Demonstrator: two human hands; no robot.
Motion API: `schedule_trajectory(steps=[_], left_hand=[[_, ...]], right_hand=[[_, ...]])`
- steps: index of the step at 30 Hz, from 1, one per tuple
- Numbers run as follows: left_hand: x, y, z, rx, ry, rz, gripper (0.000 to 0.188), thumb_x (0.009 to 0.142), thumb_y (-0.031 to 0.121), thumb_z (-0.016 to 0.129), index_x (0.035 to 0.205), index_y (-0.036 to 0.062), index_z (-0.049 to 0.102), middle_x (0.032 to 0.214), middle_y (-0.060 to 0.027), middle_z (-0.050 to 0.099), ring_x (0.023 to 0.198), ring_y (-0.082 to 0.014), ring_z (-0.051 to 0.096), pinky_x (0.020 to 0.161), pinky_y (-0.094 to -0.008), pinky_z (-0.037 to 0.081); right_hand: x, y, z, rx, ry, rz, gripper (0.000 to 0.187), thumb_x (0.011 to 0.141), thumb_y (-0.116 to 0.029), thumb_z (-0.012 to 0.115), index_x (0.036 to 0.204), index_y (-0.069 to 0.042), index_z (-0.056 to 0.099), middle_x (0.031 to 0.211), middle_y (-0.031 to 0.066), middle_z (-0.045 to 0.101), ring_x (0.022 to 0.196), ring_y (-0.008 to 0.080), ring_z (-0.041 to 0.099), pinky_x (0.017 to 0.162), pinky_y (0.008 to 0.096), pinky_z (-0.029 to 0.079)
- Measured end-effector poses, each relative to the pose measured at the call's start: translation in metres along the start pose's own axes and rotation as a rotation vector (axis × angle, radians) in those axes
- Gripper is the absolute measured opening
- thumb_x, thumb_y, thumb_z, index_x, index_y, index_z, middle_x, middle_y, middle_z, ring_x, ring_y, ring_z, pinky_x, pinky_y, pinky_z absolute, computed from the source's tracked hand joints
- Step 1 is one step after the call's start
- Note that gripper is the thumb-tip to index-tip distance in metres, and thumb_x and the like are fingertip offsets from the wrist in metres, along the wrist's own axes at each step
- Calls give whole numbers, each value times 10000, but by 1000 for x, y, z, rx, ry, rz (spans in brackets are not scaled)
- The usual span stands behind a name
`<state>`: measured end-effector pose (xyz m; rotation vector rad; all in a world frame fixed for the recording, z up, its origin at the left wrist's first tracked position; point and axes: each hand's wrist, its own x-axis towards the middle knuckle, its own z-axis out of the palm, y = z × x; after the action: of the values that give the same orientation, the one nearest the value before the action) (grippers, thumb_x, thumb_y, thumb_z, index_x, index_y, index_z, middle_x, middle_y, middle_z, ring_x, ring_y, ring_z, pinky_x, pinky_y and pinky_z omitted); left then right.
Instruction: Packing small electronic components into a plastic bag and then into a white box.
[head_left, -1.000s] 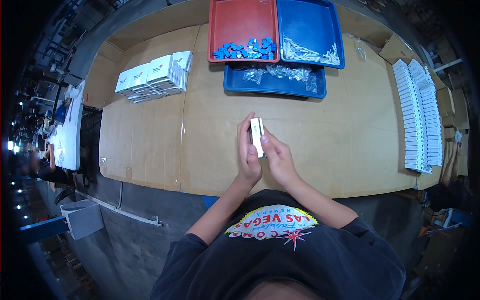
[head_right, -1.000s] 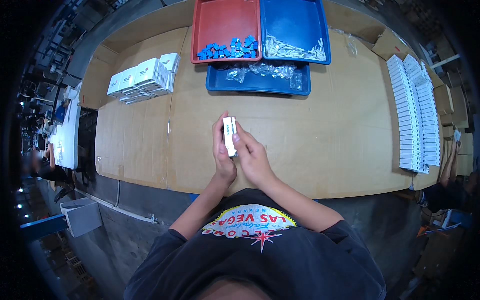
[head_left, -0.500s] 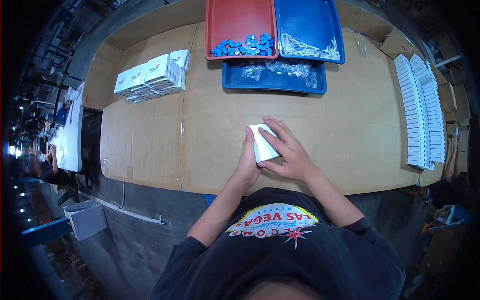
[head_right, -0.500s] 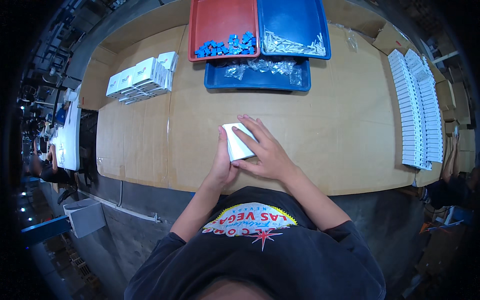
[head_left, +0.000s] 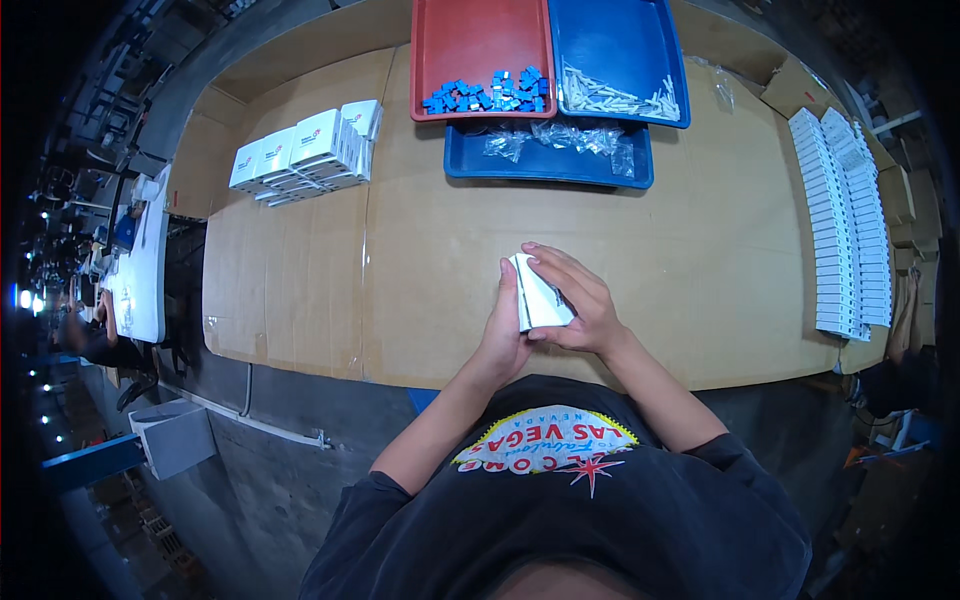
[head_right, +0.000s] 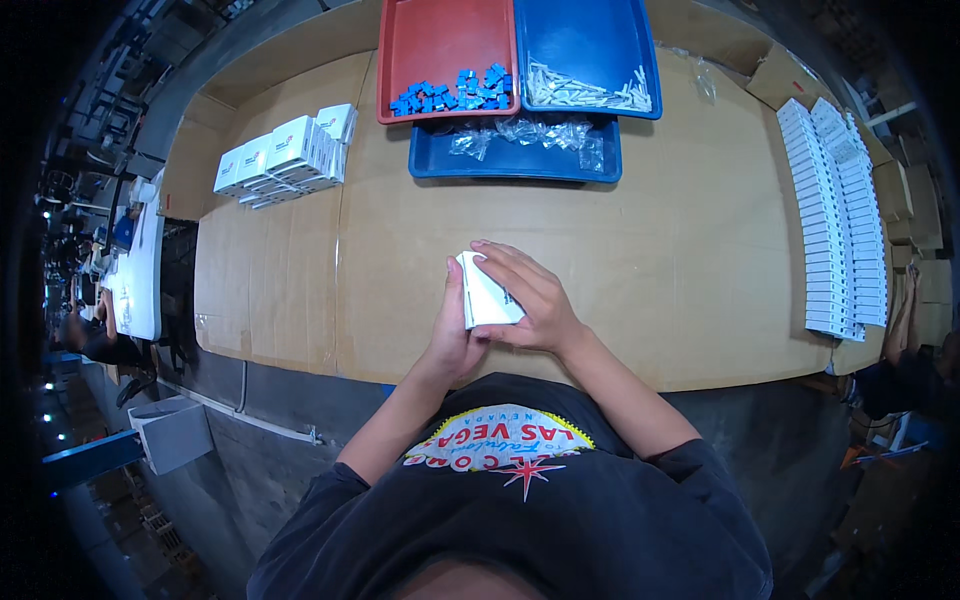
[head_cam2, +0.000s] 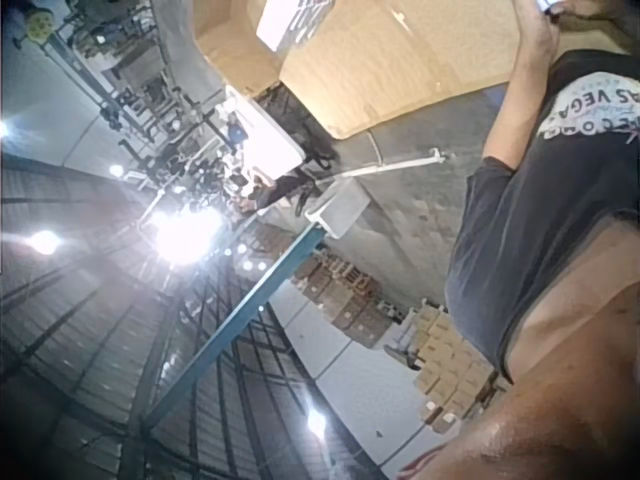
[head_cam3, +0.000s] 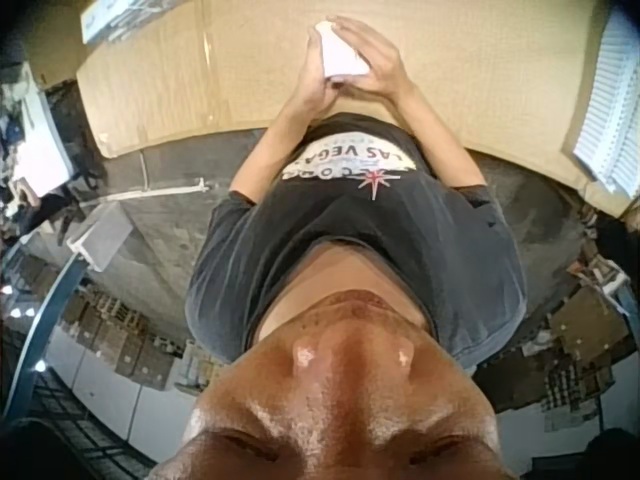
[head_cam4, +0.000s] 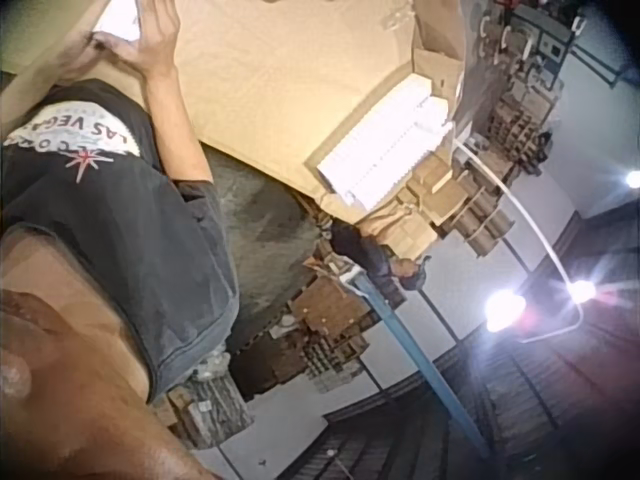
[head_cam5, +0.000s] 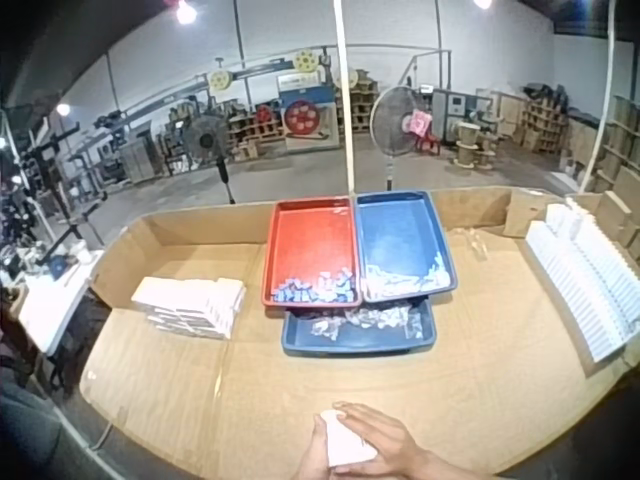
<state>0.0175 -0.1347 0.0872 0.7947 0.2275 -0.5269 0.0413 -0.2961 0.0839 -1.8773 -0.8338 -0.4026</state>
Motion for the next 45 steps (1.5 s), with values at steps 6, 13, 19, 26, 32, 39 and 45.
schedule_trajectory(steps=[6, 13, 19, 26, 32, 39, 45], left_hand=[[7, -11, -6, 236, -32, 93, 818, 1085, 653, 293, 1619, 33, 273, 1559, -136, 466, 1451, -233, 452, 1217, -379, 353], [11, -8, 2, 528, 105, 439, 703, 1133, 329, 434, 1664, 16, 97, 1516, -170, 466, 1378, -253, 501, 1163, -386, 394], [19, -3, -25, 216, 219, 225, 581, 1125, 513, 357, 1461, 48, 450, 1277, -112, 623, 1163, -209, 641, 970, -391, 551], [16, -8, -14, 346, 221, 240, 535, 1122, 507, 387, 1411, 65, 468, 1190, -95, 608, 1067, -164, 631, 942, -361, 554], [17, -17, -15, 363, 283, 261, 480, 1139, 437, 402, 1384, 32, 480, 1051, -55, 587, 925, -125, 556, 824, -288, 471], [16, -18, -14, 402, 363, 267, 419, 1139, 406, 392, 1258, 33, 541, 960, -44, 579, 876, -123, 539, 787, -300, 455], [11, -16, -13, 369, 376, 257, 403, 1135, 396, 393, 1213, 40, 565, 946, -30, 580, 872, -111, 544, 792, -293, 453]], right_hand=[[-19, 7, 22, 433, 264, 379, 856, 945, -619, 669, 1429, 76, 546, 1409, 219, 620, 1297, 340, 617, 1110, 416, 473], [-6, -1, 19, 566, 201, 528, 652, 1110, -473, 438, 1480, 59, 514, 1569, 214, 459, 1434, 321, 484, 1202, 402, 356], [-1, -15, 6, 231, -98, 367, 634, 864, -62, 698, 1474, 6, 539, 1569, 226, 478, 1440, 370, 499, 1146, 419, 458], [-16, 3, 17, 12, -54, 237, 575, 898, -81, 689, 1443, 39, 549, 1438, 238, 605, 1292, 390, 629, 1053, 412, 540], [-26, 1, 27, -133, -18, 238, 508, 947, -101, 653, 1420, 55, 558, 1164, 255, 724, 896, 365, 756, 767, 417, 621], [-30, 2, 39, -183, 9, 196, 458, 975, -77, 599, 1404, 80, 558, 1066, 242, 739, 755, 349, 743, 666, 421, 607], [-30, -2, 42, -191, 14, 198, 439, 985, -75, 585, 1391, 90, 561, 1105, 256, 735, 767, 354, 747, 659, 419, 611]])
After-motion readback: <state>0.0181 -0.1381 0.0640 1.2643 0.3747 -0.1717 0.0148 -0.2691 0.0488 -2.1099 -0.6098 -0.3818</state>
